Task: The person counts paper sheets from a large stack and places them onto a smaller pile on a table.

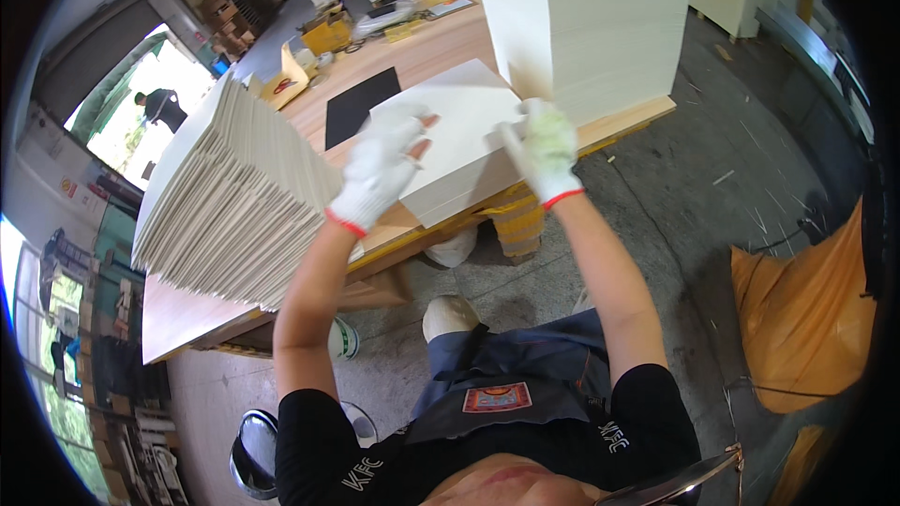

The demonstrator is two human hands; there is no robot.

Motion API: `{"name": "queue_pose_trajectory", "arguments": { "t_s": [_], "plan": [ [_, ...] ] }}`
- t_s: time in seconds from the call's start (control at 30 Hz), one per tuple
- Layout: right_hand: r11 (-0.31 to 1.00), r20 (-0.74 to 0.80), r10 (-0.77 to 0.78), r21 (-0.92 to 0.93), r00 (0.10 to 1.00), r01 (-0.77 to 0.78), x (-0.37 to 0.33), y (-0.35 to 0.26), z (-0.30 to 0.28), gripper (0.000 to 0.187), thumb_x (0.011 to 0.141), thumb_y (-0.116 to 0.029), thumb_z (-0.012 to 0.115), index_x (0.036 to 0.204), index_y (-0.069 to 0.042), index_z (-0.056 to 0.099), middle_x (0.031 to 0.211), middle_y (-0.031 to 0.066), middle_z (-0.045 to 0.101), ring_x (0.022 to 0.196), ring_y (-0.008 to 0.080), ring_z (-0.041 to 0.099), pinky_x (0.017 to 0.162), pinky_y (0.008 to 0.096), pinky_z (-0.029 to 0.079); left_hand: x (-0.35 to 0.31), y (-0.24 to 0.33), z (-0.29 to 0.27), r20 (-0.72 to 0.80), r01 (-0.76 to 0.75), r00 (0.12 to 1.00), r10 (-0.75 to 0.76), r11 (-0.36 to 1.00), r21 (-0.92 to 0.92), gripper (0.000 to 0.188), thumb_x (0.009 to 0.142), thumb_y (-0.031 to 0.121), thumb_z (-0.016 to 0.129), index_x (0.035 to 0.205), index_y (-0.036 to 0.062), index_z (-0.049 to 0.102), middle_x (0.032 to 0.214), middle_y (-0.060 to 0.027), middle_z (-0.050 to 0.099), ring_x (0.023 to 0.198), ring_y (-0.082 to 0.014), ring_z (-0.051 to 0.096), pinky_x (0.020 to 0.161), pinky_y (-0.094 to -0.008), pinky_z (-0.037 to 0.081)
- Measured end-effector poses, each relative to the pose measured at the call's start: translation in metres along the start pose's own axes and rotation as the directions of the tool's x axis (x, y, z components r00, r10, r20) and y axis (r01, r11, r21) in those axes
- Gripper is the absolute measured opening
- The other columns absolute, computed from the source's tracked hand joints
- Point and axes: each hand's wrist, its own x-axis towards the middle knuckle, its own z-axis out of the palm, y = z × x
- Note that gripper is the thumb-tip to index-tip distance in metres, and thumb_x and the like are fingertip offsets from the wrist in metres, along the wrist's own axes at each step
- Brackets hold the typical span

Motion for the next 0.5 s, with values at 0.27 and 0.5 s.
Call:
{"name": "queue_pose_trajectory", "arguments": {
  "t_s": [0.27,0.5],
  "plan": [
    [0.958,0.257,-0.256,-0.063,0.932,0.28,0.032,0.055,-0.027,0.042,0.095,-0.052,0.057,0.089,-0.012,0.064,0.083,0.0108,0.07,0.078,0.0299,0.069,0.067,0.0409,0.053,0.055,-0.052,0.107,0.275,0.113,0.95,-0.15,0.983,0.143,0.034,0.094,0.02,0.066,0.127,0.0106,0.068,0.118,-0.0108,0.071,0.109,-0.0281,0.066,0.095,-0.0395,0.05],
    [0.955,0.171,-0.252,0.203,0.952,0.217,0.053,0.037,-0.006,0.043,0.101,-0.05,0.046,0.096,-0.011,0.063,0.088,0.0159,0.069,0.086,0.0367,0.067,0.075,0.0468,0.051,0.066,-0.036,0.114,0.365,0.357,0.9,-0.237,0.882,-0.308,0.031,0.094,0.006,0.061,0.124,0.0051,0.068,0.118,-0.013,0.071,0.118,-0.0233,0.063,0.098,-0.0328,0.049]
  ]
}}
